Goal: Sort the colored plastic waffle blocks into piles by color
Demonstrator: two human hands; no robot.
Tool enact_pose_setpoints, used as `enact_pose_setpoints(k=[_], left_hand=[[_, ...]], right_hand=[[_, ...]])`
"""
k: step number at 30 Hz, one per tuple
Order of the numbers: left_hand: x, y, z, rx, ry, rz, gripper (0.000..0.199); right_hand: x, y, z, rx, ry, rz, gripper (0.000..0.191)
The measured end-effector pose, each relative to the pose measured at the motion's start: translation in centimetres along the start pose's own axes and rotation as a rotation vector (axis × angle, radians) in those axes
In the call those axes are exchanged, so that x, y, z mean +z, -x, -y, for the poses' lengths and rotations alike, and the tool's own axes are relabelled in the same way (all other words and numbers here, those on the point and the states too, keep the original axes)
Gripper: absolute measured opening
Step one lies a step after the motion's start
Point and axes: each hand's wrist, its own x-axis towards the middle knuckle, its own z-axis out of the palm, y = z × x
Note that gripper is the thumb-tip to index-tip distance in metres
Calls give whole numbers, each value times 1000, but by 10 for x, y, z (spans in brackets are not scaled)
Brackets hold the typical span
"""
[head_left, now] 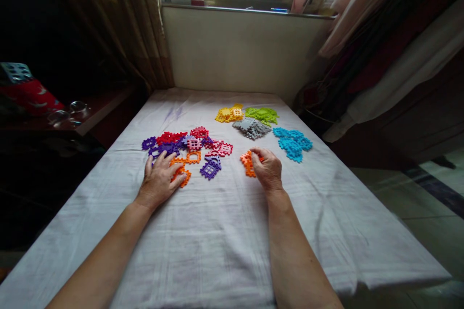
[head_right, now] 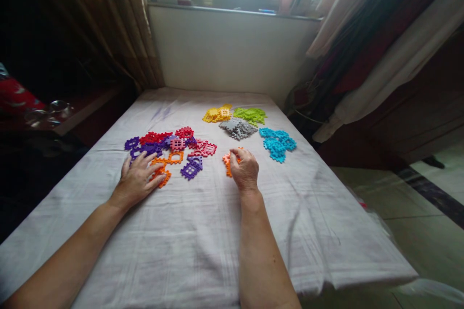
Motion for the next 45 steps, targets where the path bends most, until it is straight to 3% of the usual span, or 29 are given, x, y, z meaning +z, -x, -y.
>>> enact_pose_setpoints(k=[5, 7, 12, 14, 17, 23, 31, 39, 42, 45], left_hand=[[-3, 9, -11, 3, 160, -163, 22], [-4, 8, -18, 6, 213, -207, 23], [-7, 4, -45, 8, 242, -235, 22], [-7, 2, -52, 33, 250, -239, 22], [-8, 1, -57, 60, 264, -232, 22], [-8, 0, -57, 63, 255, -242, 24], [-1, 0, -52, 92, 266, -237, 30], [5, 6, -9, -174, 6, -115, 48], [7, 7, -7, -211, -12, -57, 45], [8, 7, -9, -212, 4, -32, 37]], right_hand=[[2, 0, 4, -2, -25, 17, 24], [4, 3, 11, 1, -63, 79, 23], [19, 23, 43, -68, -238, 528, 24], [26, 32, 54, -112, -247, 642, 21], [33, 38, 64, -115, -229, 653, 15], [32, 38, 67, -78, -314, 678, 25], [41, 38, 60, -78, -278, 591, 20], [-1, -2, 0, 211, -231, 98, 33], [-15, -9, -18, 281, -71, 20, 32], [-20, -11, -27, 296, 58, 27, 27]])
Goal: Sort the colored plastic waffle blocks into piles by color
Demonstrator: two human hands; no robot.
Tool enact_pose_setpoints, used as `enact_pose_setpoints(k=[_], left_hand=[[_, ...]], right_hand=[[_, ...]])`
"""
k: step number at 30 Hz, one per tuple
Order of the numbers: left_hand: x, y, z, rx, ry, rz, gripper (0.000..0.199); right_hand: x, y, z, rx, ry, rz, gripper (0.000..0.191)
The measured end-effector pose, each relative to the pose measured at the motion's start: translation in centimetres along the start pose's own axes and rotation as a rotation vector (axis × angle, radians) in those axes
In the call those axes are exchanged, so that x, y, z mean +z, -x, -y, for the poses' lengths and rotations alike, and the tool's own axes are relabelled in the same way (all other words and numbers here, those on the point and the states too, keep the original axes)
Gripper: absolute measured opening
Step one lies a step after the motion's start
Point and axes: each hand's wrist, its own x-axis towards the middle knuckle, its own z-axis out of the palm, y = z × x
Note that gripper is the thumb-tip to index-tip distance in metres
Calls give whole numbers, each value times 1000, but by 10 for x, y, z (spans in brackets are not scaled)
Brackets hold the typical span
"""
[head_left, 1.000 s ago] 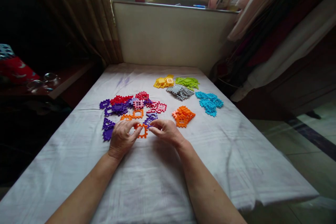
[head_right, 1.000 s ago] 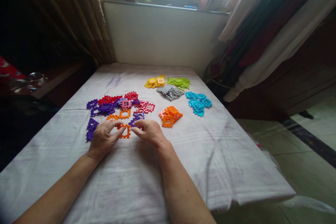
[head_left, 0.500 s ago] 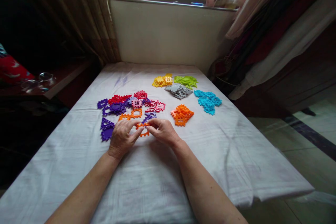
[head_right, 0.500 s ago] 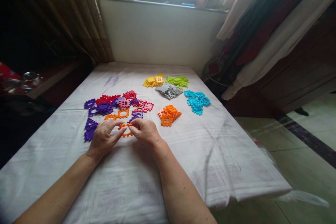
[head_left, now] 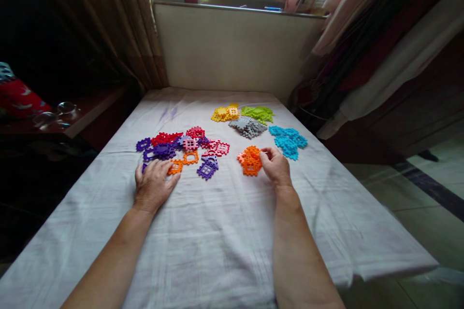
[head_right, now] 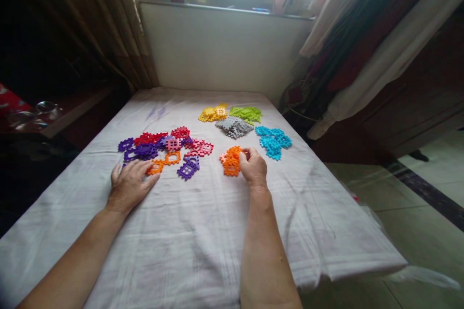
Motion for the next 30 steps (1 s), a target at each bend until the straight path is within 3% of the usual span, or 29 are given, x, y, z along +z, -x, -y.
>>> enact_pose_setpoints(k=[6, 13, 19, 22, 25, 30], left_hand=[[-1, 0, -2, 22, 31, -13, 30], [-3, 2, -2, 68, 56, -74, 40], [-4, 5, -12, 185, 135, -154, 42], [0, 3, -36, 285, 207, -129, 41], [4, -4, -75, 384, 275, -49, 43], [12, -26, -143, 439, 379, 50, 45]], right_hand=[[3, 1, 0, 22, 106, 54, 24], [6, 2, -1, 44, 75, -5, 26], [10, -3, -8, 47, -123, -186, 30], [16, -10, -13, 78, -375, -323, 37], [23, -16, -19, 180, -606, -414, 39], [30, -20, -24, 319, -727, -410, 34]])
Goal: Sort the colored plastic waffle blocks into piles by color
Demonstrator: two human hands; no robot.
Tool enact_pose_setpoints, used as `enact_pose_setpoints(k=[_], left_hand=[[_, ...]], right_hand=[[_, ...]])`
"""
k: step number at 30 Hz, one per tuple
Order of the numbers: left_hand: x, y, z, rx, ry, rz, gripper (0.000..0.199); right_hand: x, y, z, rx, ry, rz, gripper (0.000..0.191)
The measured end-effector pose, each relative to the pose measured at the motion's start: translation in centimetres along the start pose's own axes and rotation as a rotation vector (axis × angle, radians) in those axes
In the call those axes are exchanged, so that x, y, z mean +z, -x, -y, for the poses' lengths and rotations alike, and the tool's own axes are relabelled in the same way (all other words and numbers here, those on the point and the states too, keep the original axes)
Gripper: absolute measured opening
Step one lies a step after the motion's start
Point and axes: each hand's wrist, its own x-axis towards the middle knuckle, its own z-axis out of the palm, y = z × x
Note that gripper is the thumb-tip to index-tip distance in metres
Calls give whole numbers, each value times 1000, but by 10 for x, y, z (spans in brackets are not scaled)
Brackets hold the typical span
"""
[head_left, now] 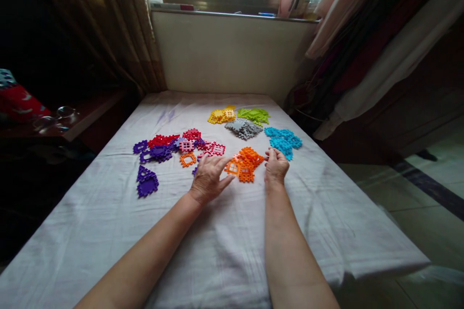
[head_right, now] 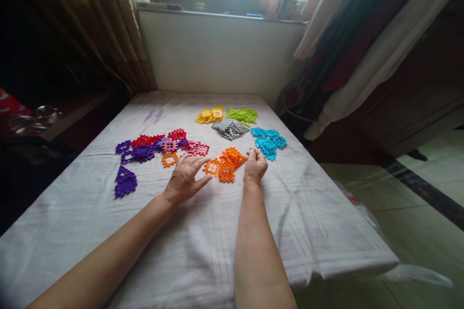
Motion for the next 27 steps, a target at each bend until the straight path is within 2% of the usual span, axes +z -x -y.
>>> enact_pose_setpoints(k=[5, 10, 13, 17, 21, 24, 27], left_hand=[[28, -32, -19, -33, 49, 65, 44], [40, -39, -16, -66, 26, 115, 50], [29, -30, -1, -110, -24, 87, 49], [-5, -6, 39, -222, -192, 11, 36], [-36, 19, 76, -333, -365, 75, 30], [-45, 29, 89, -359, -395, 120, 27], [-46, 29, 93, -386, -367, 154, 24]], right_hand=[[3, -1, 0, 30, -1, 37, 36], [4, -1, 2, 48, -31, 23, 36], [5, 0, 3, 55, -54, 18, 34], [7, 0, 1, 50, -46, 18, 32], [8, -1, -3, 34, -15, 36, 35], [9, 0, -5, 5, 7, 47, 36], [8, 0, -6, -14, 18, 57, 37]])
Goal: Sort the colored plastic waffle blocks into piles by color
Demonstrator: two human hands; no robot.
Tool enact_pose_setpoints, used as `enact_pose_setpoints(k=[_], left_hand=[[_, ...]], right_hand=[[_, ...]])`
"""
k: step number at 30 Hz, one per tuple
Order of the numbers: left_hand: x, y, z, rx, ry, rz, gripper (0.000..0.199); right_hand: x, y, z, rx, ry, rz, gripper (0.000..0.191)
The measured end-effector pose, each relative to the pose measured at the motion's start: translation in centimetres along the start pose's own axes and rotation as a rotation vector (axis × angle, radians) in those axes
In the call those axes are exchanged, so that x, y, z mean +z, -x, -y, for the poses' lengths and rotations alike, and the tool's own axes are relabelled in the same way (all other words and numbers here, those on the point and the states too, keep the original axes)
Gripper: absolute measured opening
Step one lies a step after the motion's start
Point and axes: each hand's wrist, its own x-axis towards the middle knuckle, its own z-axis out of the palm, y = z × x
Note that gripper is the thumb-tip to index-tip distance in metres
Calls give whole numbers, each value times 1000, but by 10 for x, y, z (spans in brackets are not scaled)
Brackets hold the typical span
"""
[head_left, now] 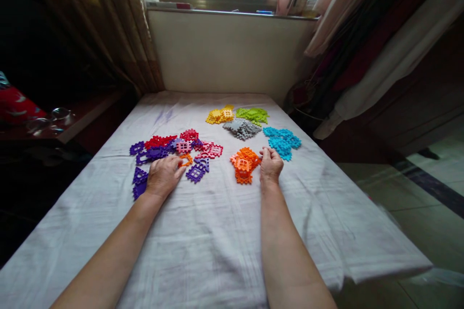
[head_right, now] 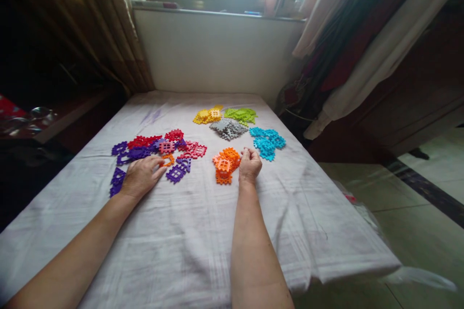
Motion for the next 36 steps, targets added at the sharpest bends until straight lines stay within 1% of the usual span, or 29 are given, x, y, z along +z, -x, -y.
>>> enact_pose_setpoints(k=[4, 6, 8, 10, 11, 14, 17, 19, 21, 22, 24, 26, 28, 31, 33, 34, 36], left_hand=[[0, -4, -2, -10, 97, 1, 22], [-1, -5, -7, -3, 190, -33, 22], [-3, -7, -18, 20, 275, -89, 21], [-4, -9, -37, 82, 340, -133, 20], [-4, -11, -48, 130, 368, -137, 20], [-1, -15, -89, 255, 416, -106, 18], [10, -20, -127, 340, 431, -63, 15], [18, -23, -145, 367, 433, -41, 15], [25, -24, -155, 376, 431, -25, 19], [28, -25, -156, 378, 430, -19, 23], [31, -24, -150, 380, 418, -17, 33], [31, -24, -138, 371, 378, -30, 43], [31, -25, -122, 352, 301, -36, 47], [30, -31, -101, 350, 159, 3, 42], [31, -37, -92, 359, 91, 47, 41], [31, -40, -88, 357, 71, 63, 41], [31, -43, -83, 339, 54, 78, 42]], right_hand=[[-1, -1, 0, 4, 45, 0, 40], [-1, -2, -1, 9, 51, -2, 40], [-1, -3, -1, 17, 32, -6, 40], [0, -4, -1, 23, 1, -14, 41], [0, -4, -1, 25, -15, -17, 40], [1, -2, 1, 35, -52, -23, 37], [1, -2, 2, 46, -58, -23, 34], [0, -2, 2, 52, -43, -18, 33], [0, -4, 1, 52, -10, -10, 35], [0, -4, 1, 43, 17, -7, 36], [-1, -3, 4, -16, 108, 5, 38], [-2, 5, 10, -135, 256, 50, 41], [-2, 19, 19, -306, 452, 160, 41], [-3, 46, 30, -554, 762, 404, 41], [-3, 60, 32, -625, 931, 541, 47], [-3, 64, 31, -633, 992, 580, 48], [-1, 68, 28, -625, 1065, 597, 45]])
